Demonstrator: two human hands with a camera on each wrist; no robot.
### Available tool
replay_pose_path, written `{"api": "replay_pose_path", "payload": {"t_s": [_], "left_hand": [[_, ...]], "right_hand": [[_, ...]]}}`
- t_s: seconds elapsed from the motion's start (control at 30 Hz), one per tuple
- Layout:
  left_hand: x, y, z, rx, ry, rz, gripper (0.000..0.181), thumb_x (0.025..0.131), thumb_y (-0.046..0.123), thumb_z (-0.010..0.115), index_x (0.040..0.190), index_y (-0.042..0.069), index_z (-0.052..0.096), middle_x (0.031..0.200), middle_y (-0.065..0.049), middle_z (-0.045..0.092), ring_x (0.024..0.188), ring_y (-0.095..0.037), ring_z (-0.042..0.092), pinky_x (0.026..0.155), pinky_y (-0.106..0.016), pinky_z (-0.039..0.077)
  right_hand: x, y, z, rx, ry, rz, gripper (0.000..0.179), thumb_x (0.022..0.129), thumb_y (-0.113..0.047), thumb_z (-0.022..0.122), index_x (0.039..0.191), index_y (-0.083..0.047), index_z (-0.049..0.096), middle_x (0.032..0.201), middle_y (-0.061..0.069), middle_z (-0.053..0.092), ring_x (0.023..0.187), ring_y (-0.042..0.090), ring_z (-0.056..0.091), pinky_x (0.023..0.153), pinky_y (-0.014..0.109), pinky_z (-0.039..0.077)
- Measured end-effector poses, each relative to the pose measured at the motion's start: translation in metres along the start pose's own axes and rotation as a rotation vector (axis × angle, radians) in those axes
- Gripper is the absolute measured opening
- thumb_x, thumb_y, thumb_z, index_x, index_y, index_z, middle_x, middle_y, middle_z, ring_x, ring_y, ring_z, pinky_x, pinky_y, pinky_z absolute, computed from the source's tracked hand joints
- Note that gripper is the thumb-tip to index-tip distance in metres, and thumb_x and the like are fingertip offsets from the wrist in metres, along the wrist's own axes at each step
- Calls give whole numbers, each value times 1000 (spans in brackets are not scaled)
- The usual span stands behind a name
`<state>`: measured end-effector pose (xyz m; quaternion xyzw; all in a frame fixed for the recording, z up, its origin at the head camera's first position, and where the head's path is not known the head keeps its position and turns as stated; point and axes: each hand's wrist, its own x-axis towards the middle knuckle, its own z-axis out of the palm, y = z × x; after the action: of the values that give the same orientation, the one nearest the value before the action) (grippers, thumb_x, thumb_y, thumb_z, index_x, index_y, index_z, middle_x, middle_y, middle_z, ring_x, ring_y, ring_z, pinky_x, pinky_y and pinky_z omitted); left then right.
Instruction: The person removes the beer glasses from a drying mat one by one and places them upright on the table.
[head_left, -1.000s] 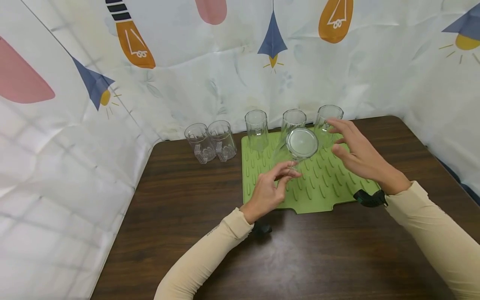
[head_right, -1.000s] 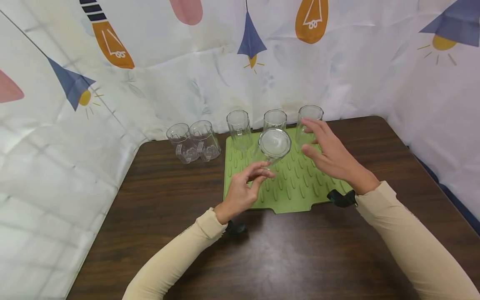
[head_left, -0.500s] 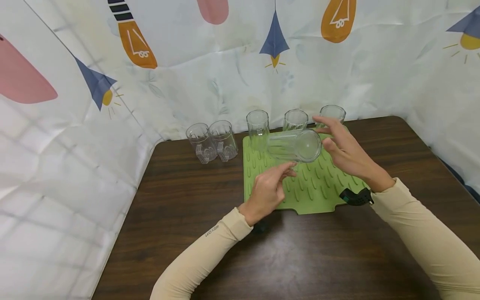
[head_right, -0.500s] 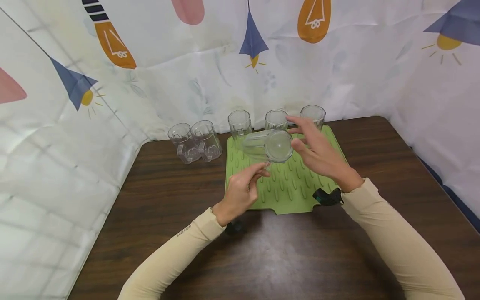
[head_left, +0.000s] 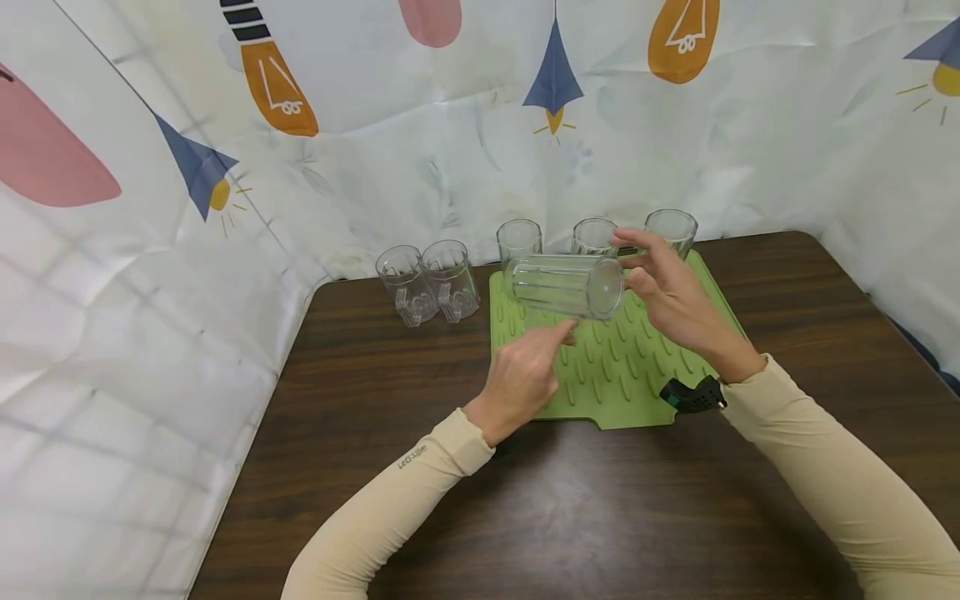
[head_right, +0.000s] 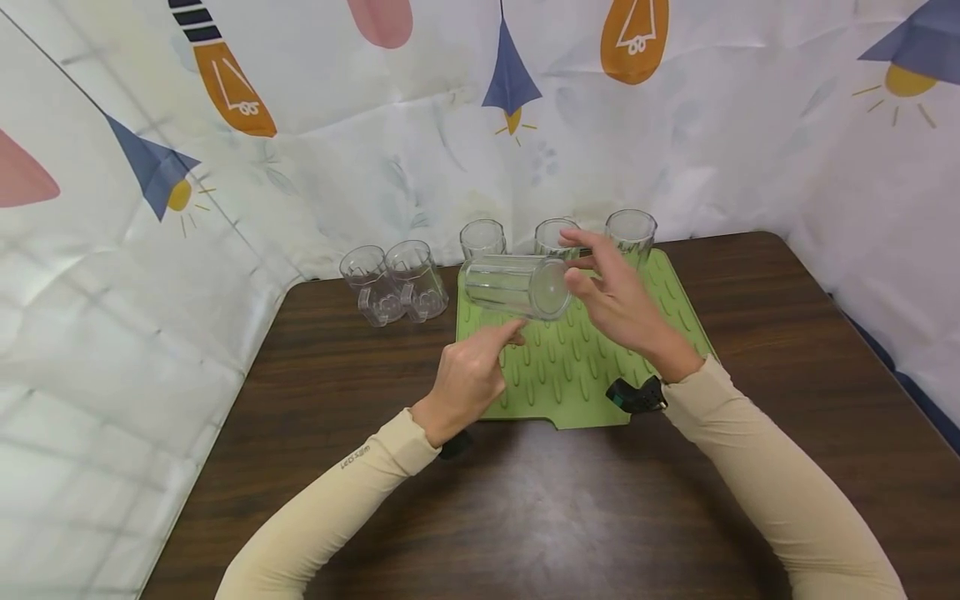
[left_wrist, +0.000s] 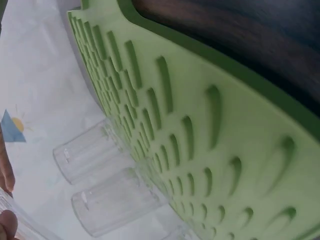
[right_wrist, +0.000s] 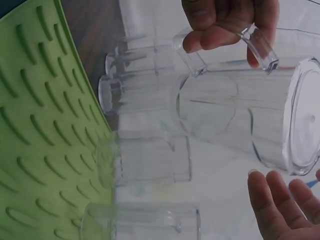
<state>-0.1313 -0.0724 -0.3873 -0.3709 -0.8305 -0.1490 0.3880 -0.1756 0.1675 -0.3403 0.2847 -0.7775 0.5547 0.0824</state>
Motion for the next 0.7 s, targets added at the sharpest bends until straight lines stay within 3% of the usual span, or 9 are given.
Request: {"api": "replay_pose_path", "payload": {"t_s": [0.13,0.4,0.7], "left_hand": [[-1,-4,-1,57,-14,10,63,68,-20,57,124,6,67,93,5,78,81,-12,75,52,-22,54],[-2,-6,-2,181,-55,55,45,84,-13,57,122,8,69,82,5,74,73,-10,71,58,-23,57],[-2,-5,-4,262,-124,76,36,91,-7,58,121,8,70,84,4,77,72,-10,70,64,-23,58]], "right_hand": [[2,2,5,32,10,18,55,110,-37,49,158,-14,36,155,20,43,126,0,53,94,12,50],[4,11,16,55,31,102,57,103,-12,62,154,-7,37,152,17,46,126,1,52,97,9,50],[0,21,27,100,22,169,65,97,-6,69,153,-3,37,147,11,44,126,8,54,104,14,51]]}}
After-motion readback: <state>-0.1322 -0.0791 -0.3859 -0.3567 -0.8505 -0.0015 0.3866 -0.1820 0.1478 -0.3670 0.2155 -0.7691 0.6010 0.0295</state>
